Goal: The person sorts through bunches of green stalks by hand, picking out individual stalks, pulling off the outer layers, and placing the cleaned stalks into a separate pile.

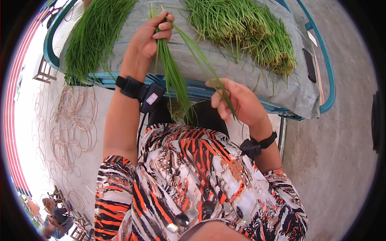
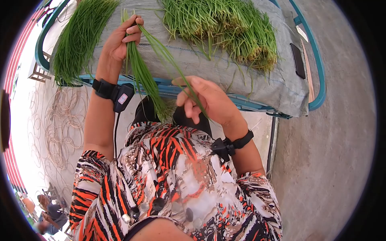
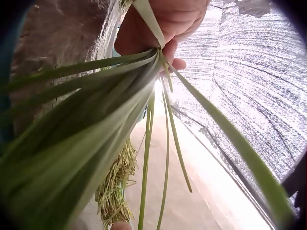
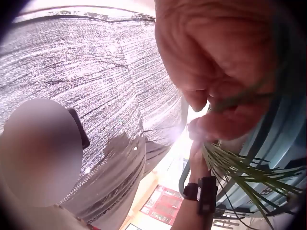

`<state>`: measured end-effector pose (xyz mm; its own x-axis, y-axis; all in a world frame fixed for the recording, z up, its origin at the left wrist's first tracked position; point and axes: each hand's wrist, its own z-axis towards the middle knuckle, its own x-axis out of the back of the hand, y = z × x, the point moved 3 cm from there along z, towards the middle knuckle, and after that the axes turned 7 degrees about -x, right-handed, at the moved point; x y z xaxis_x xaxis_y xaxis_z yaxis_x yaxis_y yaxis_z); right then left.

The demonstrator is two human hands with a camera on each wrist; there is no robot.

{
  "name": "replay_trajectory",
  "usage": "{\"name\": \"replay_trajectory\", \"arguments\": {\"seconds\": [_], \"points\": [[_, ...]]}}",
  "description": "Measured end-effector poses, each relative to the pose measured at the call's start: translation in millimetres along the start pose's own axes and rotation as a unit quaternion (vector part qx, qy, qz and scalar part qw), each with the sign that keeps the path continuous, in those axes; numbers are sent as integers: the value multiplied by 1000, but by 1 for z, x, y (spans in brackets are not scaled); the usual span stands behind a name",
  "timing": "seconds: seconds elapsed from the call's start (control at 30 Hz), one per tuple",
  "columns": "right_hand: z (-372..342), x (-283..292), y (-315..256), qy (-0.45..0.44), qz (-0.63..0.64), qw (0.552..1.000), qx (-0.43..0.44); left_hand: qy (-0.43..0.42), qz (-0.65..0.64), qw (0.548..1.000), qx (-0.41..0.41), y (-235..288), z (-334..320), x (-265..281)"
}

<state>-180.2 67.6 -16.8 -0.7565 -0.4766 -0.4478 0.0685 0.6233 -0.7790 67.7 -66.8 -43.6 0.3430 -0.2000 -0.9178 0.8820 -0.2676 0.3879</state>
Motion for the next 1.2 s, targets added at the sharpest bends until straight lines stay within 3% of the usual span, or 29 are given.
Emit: {"name": "replay_trajectory", "arguments": {"seconds": [0.1, 0.23, 0.4, 0.6, 0.83, 0.87, 0.97, 1.0, 1.1, 1.2], "points": [[-2, 17, 15, -44, -4, 998, -51, 15, 21, 1000, -12, 1, 3, 3], [-13, 14, 21, 34, -53, 997, -44, 36, 23, 999, -32, 7, 7, 18], [-36, 30, 34, 114, -138, 984, -17, -18, -57, 997, -50, 9, 10, 28], [-69, 42, 41, 153, -153, 976, 3, -37, -82, 996, -28, 8, 9, 25], [-89, 95, 69, 193, 50, 978, 58, -65, -118, 991, -15, 9, 11, 26], [-90, 103, 74, 212, 51, 975, 34, -67, -124, 990, -13, 10, 12, 26], [-81, 110, 89, 283, -114, 950, -68, -69, -126, 990, -9, 11, 12, 28], [-73, 106, 92, 246, -168, 950, -97, -65, -114, 991, -9, 12, 12, 28], [-40, 72, 88, 181, -205, 961, -48, -58, -103, 993, -4, 12, 14, 29], [-10, 42, 74, 203, -266, 939, 76, -56, -116, 992, 2, 11, 14, 27]]}}
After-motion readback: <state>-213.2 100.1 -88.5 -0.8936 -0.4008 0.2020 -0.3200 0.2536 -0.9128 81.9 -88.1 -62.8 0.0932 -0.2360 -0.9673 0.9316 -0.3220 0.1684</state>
